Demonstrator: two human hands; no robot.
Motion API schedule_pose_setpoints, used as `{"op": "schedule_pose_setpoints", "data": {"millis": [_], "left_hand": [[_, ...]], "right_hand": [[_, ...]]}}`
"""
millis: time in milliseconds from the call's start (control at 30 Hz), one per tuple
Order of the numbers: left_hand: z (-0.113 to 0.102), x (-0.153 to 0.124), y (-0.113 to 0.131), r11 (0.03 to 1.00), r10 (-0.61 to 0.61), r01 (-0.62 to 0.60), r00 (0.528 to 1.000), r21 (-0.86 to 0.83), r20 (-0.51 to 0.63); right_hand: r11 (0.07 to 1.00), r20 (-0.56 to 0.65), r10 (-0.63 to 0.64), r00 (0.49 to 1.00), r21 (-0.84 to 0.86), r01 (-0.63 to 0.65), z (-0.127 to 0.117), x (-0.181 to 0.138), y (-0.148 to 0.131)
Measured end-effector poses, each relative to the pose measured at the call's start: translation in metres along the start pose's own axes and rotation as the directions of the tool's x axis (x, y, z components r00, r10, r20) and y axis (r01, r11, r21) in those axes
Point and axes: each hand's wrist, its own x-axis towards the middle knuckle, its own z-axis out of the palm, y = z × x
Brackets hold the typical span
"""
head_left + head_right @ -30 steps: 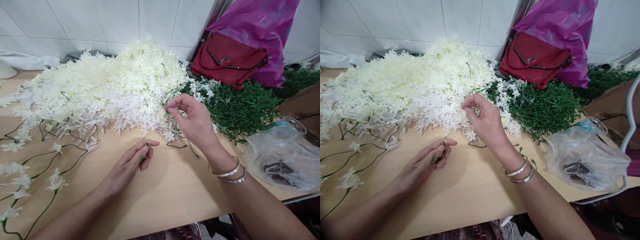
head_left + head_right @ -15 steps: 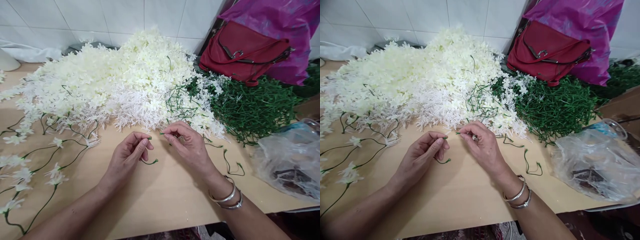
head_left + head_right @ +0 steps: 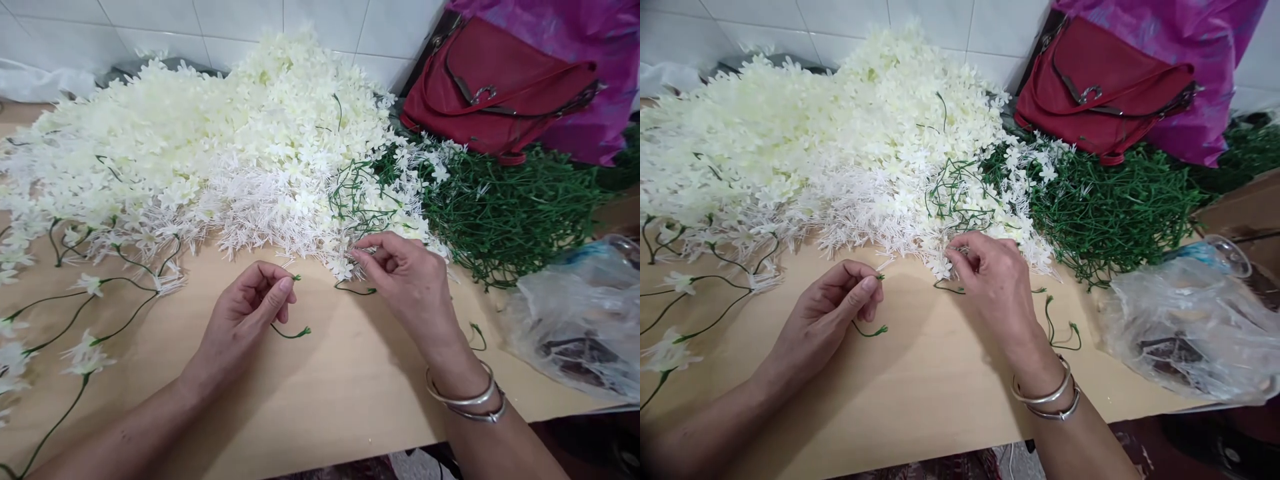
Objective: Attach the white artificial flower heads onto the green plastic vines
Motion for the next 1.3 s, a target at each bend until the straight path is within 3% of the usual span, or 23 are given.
{"op": "schedule_pose_setpoints", "data": {"millis": [100, 200, 267, 433, 567, 733, 900, 1000, 1100, 1200, 1300], "left_hand": [[0.0, -0.001, 0.0, 1.0, 0.002, -0.002, 1.0, 0.004, 0.003], [0.001, -0.002, -0.001, 1.0, 0.007, -0.007, 1.0, 0.016, 0.012], [0.001, -0.002, -0.001, 1.0, 0.019, -0.019, 1.0, 0.021, 0.021], [0.002, -0.001, 0.0, 0.999, 0.035, -0.036, 0.999, 0.019, 0.033], [0.002, -0.002, 0.0, 0.999, 0.029, -0.03, 0.999, 0.014, 0.024], [0.002, -0.002, -0.002, 1.0, 0.028, -0.028, 1.0, 0.011, 0.012], [0.001, -0.003, -0.002, 1.0, 0.023, -0.023, 1.0, 0.016, 0.019], [0.001, -0.003, -0.001, 1.0, 0.026, -0.026, 1.0, 0.01, 0.017], [0.002, -0.002, 0.0, 1.0, 0.029, -0.029, 0.999, 0.0, 0.018], [0.003, -0.001, 0.0, 1.0, 0.025, -0.025, 1.0, -0.004, 0.018], [0.003, -0.001, -0.001, 1.0, 0.027, -0.027, 0.999, 0.0, 0.031]], "right_hand": [[0.978, -0.024, -0.14, 0.99, -0.161, 0.134, -0.001, 0.002, 0.004], [0.943, 0.075, -0.272, 0.96, -0.181, 0.281, 0.002, 0.002, 0.001], [0.932, 0.162, -0.288, 0.944, -0.18, 0.315, 0.006, 0.0, -0.002], [0.942, 0.236, -0.254, 0.938, -0.157, 0.295, 0.014, -0.001, 0.002], [0.974, 0.074, -0.225, 0.972, 0.033, 0.223, 0.012, 0.001, 0.0], [0.934, -0.062, -0.04, 0.997, 0.351, 0.059, 0.005, 0.001, -0.013], [0.893, 0.052, -0.036, 0.998, 0.451, 0.008, 0.011, -0.004, -0.015], [0.889, 0.143, -0.154, 0.978, 0.451, 0.074, 0.017, -0.007, -0.015], [0.892, 0.107, -0.236, 0.966, 0.418, 0.171, 0.019, -0.006, -0.015], [0.939, 0.053, -0.232, 0.971, 0.272, 0.209, 0.019, -0.004, -0.011], [0.965, 0.083, -0.252, 0.964, 0.098, 0.244, 0.024, -0.002, -0.004]]}}
